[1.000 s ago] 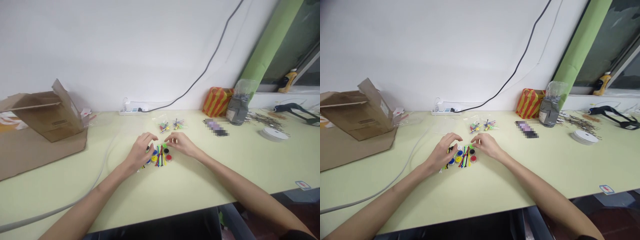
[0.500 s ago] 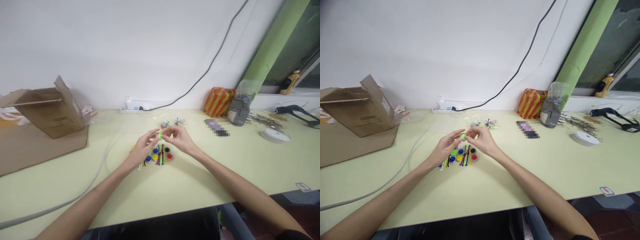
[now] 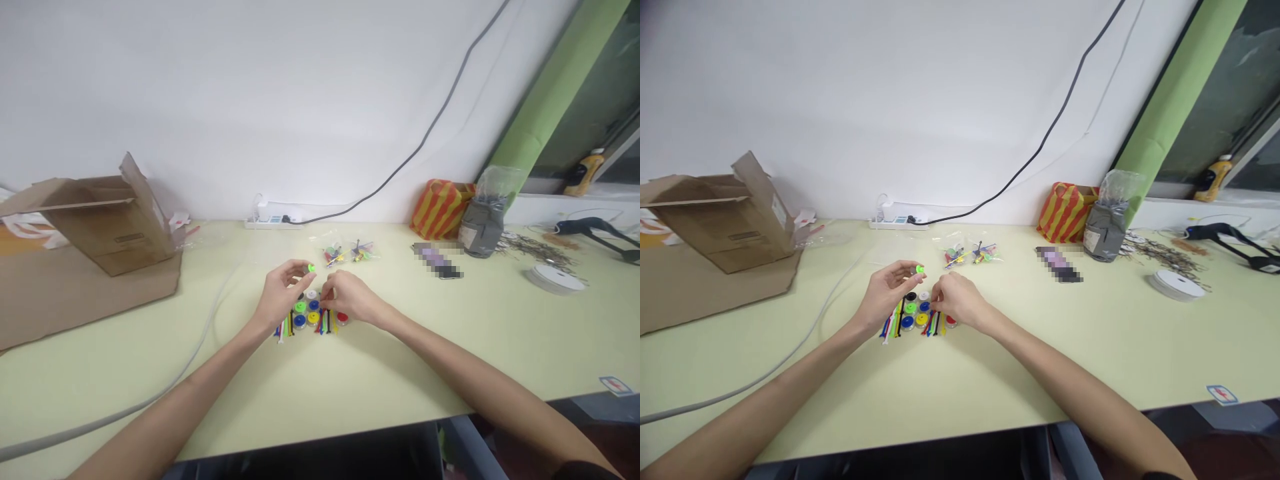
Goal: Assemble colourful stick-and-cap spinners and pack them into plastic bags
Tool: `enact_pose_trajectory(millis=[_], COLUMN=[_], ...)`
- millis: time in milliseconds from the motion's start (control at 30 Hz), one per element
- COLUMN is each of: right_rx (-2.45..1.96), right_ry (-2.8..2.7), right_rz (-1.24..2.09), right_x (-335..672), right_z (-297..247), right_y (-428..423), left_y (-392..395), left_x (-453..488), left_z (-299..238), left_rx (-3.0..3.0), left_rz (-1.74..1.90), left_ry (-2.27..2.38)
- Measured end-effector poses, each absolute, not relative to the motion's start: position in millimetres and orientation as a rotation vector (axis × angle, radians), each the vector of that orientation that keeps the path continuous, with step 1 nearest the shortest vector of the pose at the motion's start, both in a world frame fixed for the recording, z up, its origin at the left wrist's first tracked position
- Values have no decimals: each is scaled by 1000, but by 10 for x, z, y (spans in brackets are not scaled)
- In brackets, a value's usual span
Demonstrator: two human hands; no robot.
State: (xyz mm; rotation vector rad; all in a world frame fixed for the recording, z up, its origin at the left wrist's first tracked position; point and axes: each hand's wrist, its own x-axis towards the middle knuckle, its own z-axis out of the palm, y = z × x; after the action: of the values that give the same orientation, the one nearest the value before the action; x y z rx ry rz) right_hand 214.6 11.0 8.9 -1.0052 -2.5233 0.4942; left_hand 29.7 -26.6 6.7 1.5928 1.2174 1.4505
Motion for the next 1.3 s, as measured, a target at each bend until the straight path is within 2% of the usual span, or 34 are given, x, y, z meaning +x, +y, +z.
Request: enact_pose_trajectory(millis=[800,1067,1300], right_rx=[-1076,-932,-581], right_ry=[-2618,-2492,-2241], right_rz=[475,337,10], right_x=[2115,2108,2303], right_z=[112,28,129], right_y=[114,93,85], left_y=[-241,-270,-272], left_x=[263,274,289], left_z=[39,73,66], left_rx=[1625,1624,1599], left_rz=[1446,1447,1460], left_ry=[1218,1210,1196])
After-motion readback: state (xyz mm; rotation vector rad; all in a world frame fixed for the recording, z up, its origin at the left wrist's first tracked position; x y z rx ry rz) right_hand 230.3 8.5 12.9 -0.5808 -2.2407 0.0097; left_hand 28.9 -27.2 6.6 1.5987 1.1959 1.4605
